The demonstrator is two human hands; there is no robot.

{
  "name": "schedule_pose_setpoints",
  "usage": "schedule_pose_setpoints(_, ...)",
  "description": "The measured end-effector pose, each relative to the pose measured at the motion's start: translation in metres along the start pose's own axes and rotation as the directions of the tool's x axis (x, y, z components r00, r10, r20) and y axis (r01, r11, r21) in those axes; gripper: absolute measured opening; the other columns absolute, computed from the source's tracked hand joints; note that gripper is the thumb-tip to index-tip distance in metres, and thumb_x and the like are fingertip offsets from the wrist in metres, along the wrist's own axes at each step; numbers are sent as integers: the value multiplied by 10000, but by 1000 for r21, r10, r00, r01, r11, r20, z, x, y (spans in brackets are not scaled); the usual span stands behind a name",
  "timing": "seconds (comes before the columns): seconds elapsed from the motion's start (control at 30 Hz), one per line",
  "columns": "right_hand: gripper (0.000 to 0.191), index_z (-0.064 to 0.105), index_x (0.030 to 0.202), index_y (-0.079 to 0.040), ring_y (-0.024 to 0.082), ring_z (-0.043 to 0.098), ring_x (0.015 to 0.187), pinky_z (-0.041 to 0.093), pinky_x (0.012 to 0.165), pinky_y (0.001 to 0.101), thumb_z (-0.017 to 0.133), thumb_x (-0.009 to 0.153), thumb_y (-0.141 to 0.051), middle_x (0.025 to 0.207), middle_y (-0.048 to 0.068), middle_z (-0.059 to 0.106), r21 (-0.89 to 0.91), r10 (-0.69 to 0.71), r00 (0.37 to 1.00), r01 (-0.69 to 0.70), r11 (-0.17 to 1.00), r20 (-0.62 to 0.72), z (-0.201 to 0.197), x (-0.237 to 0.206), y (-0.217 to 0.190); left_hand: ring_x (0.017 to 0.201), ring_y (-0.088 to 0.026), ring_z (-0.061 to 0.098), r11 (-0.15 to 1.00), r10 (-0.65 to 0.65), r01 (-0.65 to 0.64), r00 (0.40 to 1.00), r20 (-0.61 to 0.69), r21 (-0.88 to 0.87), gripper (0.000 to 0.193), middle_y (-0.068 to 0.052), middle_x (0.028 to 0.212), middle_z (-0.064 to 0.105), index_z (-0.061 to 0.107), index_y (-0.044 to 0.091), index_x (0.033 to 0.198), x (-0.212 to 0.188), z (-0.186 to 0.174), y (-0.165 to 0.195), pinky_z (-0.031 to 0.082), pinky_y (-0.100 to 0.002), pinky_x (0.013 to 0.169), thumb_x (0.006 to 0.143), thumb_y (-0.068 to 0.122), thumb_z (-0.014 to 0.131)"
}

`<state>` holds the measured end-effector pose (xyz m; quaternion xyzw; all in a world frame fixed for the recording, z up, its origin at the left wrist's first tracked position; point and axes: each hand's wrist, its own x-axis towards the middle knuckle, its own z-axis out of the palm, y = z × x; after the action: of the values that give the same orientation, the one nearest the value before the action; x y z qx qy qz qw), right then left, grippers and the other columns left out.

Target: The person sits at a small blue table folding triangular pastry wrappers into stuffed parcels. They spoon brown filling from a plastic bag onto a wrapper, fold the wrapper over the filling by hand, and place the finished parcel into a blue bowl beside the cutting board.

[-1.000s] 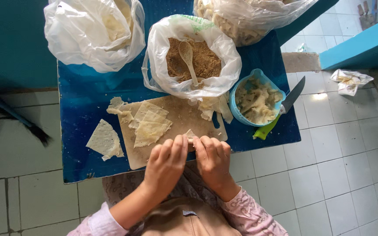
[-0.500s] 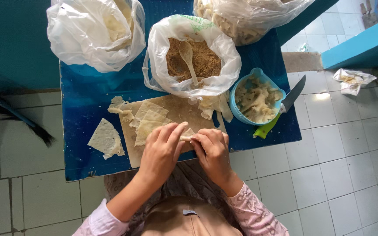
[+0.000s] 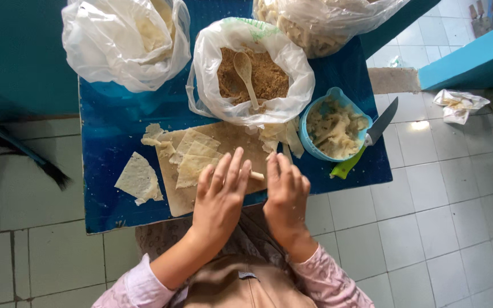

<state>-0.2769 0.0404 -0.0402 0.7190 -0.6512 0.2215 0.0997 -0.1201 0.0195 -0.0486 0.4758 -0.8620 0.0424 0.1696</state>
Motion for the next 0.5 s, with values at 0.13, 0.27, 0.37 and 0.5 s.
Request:
schedule_pose_setpoints(0.13,320,658,1258,-20,302,597,1194,426,1017,432,662,939,-17,1244,117,650,375,-21,996,52,925,-86,-6,4,2,1512,-287,286,999,6,-3,998,57,-49,666,-114,1640,332,446,37,1512,11,-1,-8,157,-462,1217,851,63,527)
schedule_pose_setpoints(0.27,270,716,1157,-36,276,609,1130,419,980,423,741,893,-86,1158,62,689,312,-103,992,120,942,-69,-1,12,-1,1551,-343,236,972,-154,154,988,10,-176,760,-160,1669,294,382,6,1570,5,-6,-18,121,-493,1248,824,-66,511)
schedule_pose_setpoints(0.37,197,742,1067,-58,274,607,1056,410,935,412,768,879,-110,1062,52,679,335,-77,996,86,938,-40,1,25,-1,1569,-369,250,895,-355,267,912,-206,-358,642,-178,1665,327,363,-21,1590,-16,-17,-45,160,-512,1284,978,-12,557)
schedule_pose_setpoints(0.5,136,721,960,-62,285,619,990,432,881,419,785,851,-114,983,82,669,381,-180,984,164,910,7,-5,53,4,1556,-407,298,889,-447,374,837,-317,-266,647,-215,1638,375,360,-32,1589,-37,-26,-79,224,-518,1289,1019,119,624)
